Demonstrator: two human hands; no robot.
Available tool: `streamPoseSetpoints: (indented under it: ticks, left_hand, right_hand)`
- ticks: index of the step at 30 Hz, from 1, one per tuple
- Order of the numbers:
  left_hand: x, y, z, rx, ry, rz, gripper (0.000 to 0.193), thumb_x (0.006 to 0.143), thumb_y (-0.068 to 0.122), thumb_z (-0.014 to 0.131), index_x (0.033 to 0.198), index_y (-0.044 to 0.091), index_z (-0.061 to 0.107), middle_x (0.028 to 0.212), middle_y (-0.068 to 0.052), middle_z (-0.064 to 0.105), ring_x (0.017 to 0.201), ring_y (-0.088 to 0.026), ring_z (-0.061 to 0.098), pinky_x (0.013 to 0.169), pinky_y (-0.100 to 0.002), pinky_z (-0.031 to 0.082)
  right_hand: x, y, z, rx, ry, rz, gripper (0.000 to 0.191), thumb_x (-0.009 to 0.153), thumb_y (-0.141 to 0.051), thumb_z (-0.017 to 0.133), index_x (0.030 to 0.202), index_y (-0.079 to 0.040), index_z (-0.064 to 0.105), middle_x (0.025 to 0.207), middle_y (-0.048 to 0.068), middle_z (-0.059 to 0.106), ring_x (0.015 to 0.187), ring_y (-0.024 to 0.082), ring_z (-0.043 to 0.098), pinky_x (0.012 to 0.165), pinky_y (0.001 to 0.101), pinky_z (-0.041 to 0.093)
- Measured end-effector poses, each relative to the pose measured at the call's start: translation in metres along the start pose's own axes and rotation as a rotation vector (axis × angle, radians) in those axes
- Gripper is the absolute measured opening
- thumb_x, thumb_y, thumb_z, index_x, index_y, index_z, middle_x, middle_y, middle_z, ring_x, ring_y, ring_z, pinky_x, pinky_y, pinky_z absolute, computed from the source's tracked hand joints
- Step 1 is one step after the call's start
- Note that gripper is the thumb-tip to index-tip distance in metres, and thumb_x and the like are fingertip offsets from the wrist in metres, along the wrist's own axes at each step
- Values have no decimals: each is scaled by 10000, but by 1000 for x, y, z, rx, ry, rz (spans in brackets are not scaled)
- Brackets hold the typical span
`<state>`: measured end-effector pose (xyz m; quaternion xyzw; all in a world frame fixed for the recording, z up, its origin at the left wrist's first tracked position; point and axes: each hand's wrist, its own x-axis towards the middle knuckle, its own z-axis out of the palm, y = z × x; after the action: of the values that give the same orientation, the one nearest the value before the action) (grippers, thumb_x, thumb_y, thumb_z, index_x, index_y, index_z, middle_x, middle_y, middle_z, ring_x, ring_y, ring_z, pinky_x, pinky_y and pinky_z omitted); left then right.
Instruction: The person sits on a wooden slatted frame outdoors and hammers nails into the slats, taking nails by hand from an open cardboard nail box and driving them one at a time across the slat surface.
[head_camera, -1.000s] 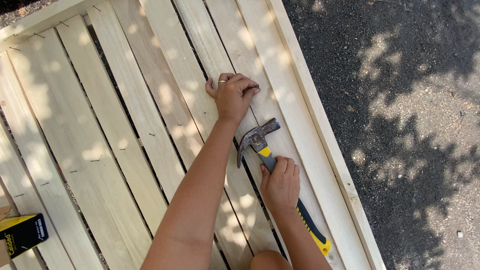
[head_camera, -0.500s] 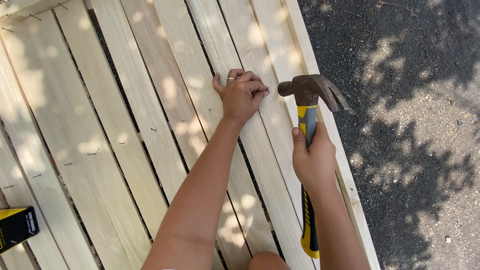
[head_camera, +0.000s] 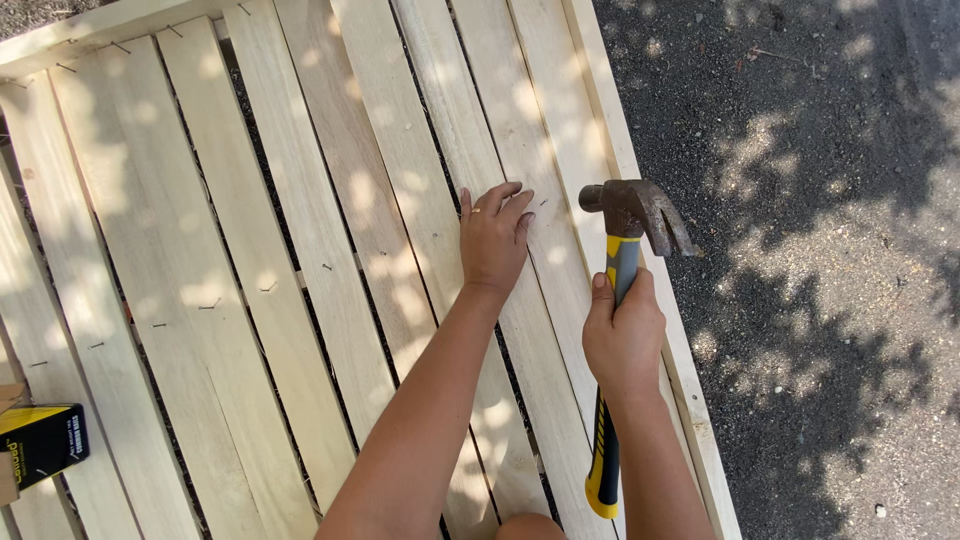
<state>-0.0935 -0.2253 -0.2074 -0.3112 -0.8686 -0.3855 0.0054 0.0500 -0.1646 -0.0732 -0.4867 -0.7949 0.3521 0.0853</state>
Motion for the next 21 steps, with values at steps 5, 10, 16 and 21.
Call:
streamPoseSetpoints:
  ticks: [5,10,16,21]
  left_hand:
    - [-86,19,-6,96,-200,95,479,968,248,642,1406,58,600,1554,-87,484,1474,-281,418,1204,-525,334]
    - [-90,14,0,225,-295,98,527,999,313,545,1464,66,550,1652,-72,381,1553,-258,293,1232,-517,279]
    - [-98,14,-4,197,-283,79,512,998,301,549,1461,83,561,1645,-56,393,1549,-244,300,1236,-512,260]
    - [-102,13,-5,181,-275,76,499,1004,297,554,1456,90,584,1646,-51,416,1551,-235,322,1252,-495,255]
  right_hand:
    - [-10,2,0,76,-90,142,305,1036,-317,564,1003,-14,548,653,126,685,539,198,732,497,342,543]
    - [-3,15,16,55,-79,-6,293,1018,-272,618,939,6,571,658,121,659,527,242,678,488,369,501]
    - [-14,9,19,-6,-17,-91,266,968,-240,659,1036,4,578,629,182,630,488,360,630,492,454,482]
    - [-9,-9,27,-75,-33,-171,306,992,-197,644,1151,40,534,707,224,657,613,442,656,529,483,493]
